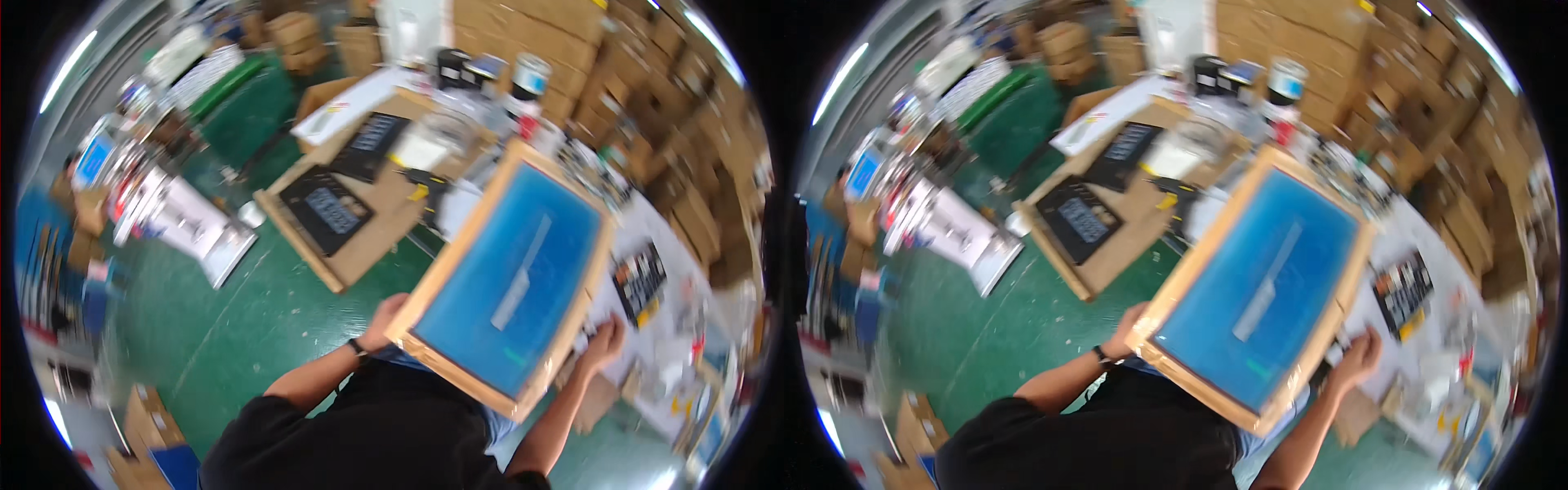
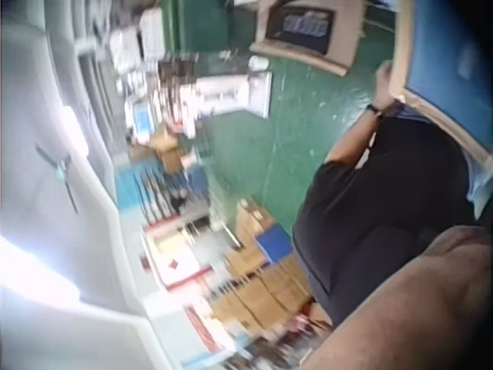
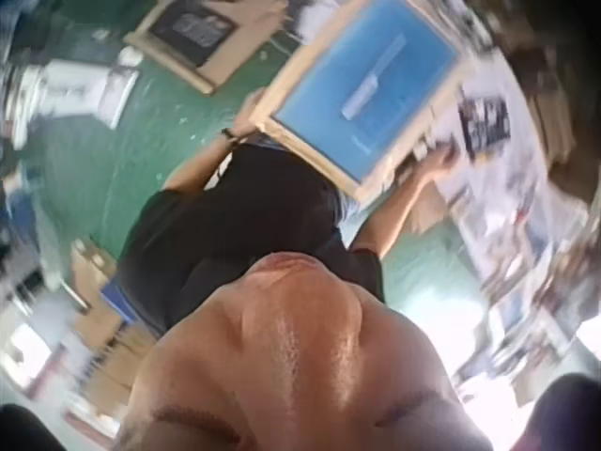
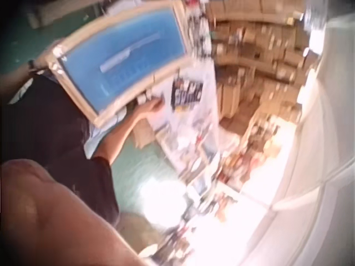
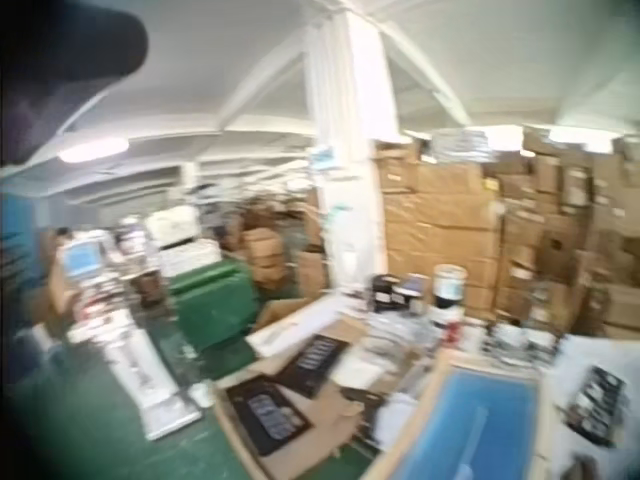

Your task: Assembling a screen printing frame by applying adhesive and tape.

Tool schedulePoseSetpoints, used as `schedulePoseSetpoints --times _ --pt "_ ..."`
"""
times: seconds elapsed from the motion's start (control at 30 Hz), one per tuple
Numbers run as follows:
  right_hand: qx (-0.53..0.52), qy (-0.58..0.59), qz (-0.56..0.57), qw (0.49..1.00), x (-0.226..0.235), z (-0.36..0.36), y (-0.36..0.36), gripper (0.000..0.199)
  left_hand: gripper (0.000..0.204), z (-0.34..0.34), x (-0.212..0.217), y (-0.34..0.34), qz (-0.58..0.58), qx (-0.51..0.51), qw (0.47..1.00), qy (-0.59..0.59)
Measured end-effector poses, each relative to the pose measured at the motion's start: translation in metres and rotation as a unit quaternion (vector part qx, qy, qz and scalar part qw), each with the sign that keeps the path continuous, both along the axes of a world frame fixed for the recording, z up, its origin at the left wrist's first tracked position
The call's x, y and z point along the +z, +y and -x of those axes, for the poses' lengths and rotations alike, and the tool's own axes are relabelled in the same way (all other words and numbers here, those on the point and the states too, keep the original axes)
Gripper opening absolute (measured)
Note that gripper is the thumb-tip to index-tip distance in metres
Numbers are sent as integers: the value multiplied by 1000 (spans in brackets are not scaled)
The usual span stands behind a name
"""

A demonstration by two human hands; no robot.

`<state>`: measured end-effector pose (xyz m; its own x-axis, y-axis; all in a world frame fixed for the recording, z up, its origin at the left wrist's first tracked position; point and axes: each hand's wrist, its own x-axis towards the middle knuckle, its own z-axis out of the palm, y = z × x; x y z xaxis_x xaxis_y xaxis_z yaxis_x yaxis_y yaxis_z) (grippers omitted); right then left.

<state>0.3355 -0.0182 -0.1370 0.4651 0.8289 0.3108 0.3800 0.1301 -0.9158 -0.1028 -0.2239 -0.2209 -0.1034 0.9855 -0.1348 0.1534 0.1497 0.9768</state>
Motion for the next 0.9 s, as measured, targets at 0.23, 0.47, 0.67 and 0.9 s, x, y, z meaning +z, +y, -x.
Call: schedulePoseSetpoints --times 0.23,0.47,0.67,0.9 --pt "39 100 -108 988 -3 11 4 21 62 -15 112 -3 -39 93 950 -295" --pt "47 134 -118 983 6 14 3 18 67 7 167 -5 -156 -11 971 -179" --pt "58 82 -79 992 1 6 0 18 90 1 259 41 -358 72 885 -289" --pt "73 68 -96 990 5 11 -2 19 75 3 352 111 -392 -174 866 -258"
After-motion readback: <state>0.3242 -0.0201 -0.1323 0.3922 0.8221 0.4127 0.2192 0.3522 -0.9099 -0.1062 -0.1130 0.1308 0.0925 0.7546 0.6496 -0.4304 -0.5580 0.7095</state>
